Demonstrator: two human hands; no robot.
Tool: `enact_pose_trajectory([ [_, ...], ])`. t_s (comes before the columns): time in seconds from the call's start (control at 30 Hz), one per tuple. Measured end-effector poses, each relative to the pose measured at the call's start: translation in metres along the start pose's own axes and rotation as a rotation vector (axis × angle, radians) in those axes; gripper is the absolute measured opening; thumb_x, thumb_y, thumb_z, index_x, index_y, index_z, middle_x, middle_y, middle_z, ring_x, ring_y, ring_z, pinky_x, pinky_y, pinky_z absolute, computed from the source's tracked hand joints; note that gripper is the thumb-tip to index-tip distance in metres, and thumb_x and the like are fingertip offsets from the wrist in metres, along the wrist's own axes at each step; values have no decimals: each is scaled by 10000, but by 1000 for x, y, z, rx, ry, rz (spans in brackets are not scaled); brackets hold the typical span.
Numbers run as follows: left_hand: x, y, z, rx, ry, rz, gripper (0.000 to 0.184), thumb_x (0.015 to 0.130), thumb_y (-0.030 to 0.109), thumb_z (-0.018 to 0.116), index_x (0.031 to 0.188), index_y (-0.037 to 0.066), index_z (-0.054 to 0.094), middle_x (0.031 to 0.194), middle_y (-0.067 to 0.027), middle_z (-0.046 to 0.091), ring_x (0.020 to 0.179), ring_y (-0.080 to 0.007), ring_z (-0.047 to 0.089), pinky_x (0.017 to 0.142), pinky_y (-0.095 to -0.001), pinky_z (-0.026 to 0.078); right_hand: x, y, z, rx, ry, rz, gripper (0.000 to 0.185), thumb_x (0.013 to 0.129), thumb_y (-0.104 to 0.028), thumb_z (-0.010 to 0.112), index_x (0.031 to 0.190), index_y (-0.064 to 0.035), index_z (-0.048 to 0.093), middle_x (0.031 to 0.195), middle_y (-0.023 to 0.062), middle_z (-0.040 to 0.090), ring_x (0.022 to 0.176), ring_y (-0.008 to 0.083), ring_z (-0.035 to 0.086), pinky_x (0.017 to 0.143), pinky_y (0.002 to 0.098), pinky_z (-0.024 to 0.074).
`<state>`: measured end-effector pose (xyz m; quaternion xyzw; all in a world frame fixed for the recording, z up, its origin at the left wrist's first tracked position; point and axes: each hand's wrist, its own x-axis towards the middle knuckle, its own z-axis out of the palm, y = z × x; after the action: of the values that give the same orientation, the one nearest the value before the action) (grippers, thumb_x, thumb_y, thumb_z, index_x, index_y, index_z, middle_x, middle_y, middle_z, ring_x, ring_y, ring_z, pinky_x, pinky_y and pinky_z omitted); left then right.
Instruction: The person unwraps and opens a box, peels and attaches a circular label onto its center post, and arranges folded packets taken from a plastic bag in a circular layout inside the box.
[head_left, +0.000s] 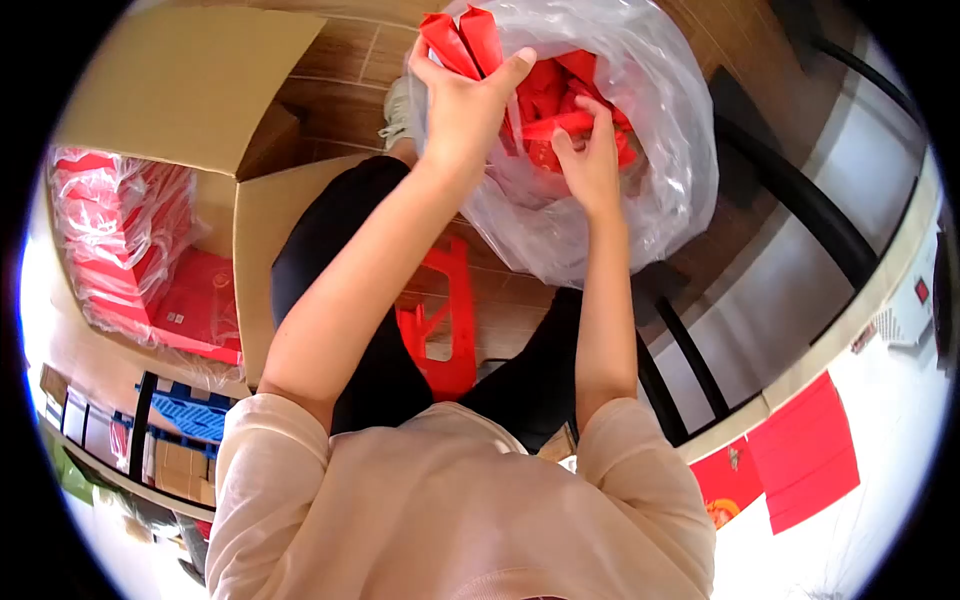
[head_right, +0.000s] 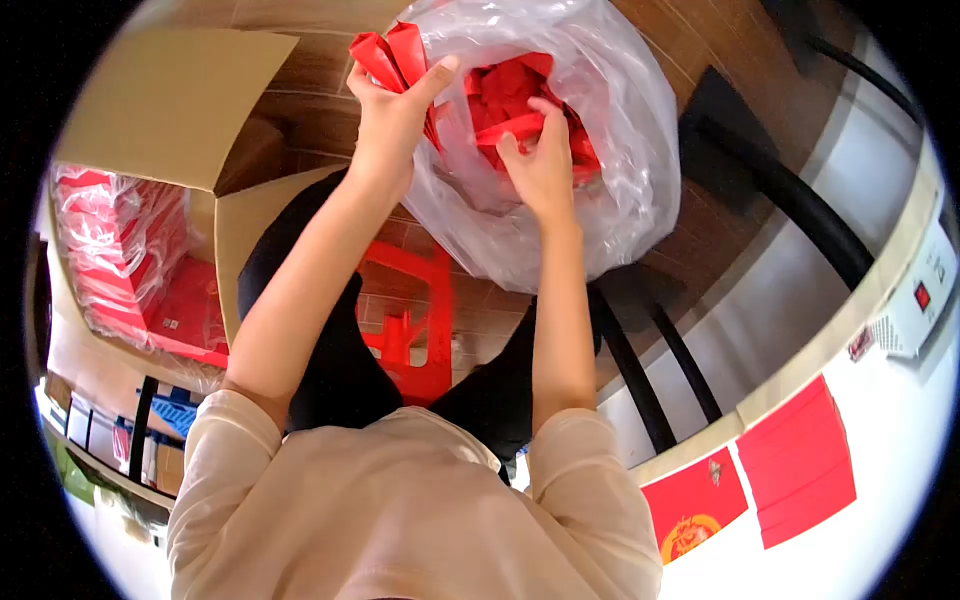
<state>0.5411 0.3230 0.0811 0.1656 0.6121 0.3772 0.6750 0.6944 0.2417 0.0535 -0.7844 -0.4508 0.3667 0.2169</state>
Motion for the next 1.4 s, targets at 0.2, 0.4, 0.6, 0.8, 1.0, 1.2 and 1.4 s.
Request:
enact_pose_trajectory([
  [0.2,-24,-7,0,166,-468,-151,955,684,275,811,1353,18,179,1168,-136,509,1065,-206,526,927,-339,434,-48,-32,-82,301,-133,10,335,854,-301,495,1098,-72,505,1064,46,528,981,155,489,854,296,394],
  [0.4,-39,-19,7,221,-796,-231,1146,617,438,826,1404,-14,128,1314,-194,426,1228,-270,437,1033,-356,334,-35,-48,-65,624,-93,219,450,950,-458,425,1195,-89,506,1186,58,511,1127,163,464,967,310,355],
  [0.6,-27,-9,3,645,-359,323,988,679,259,753,1383,-20,119,1253,-235,449,1159,-310,486,963,-358,401,-17,-12,-3,893,24,122,515,966,-437,403,1315,-59,412,1261,123,486,1155,208,473,968,327,376],
  [0.8,-9,24,9,6,170,440,660,803,248,685,1230,-13,254,1136,-137,502,1004,-202,513,897,-323,406,81,158,60,-25,205,393,483,765,-133,607,1201,23,468,1148,202,562,968,286,580,844,373,469],
  [1.0,-7,6,19,10,144,244,891,778,228,695,1384,8,79,1271,-229,384,1166,-301,415,984,-374,341,160,149,58,-584,-19,196,751,742,-254,673,1362,-60,296,1252,236,498,1126,412,491,925,463,415],
  [1.2,-3,9,32,-76,155,156,864,791,254,677,1382,15,94,1287,-227,378,1172,-305,418,993,-376,336,176,154,69,-617,90,55,682,703,-225,663,1289,-22,379,1240,246,491,1131,408,477,951,454,399],
  [1.4,0,-2,41,-156,123,94,865,790,297,674,1379,-5,117,1285,-208,402,1178,-259,424,1006,-337,327,67,80,52,-301,263,-88,626,667,-174,658,1222,15,439,1202,259,484,1126,408,460,968,444,381],
])
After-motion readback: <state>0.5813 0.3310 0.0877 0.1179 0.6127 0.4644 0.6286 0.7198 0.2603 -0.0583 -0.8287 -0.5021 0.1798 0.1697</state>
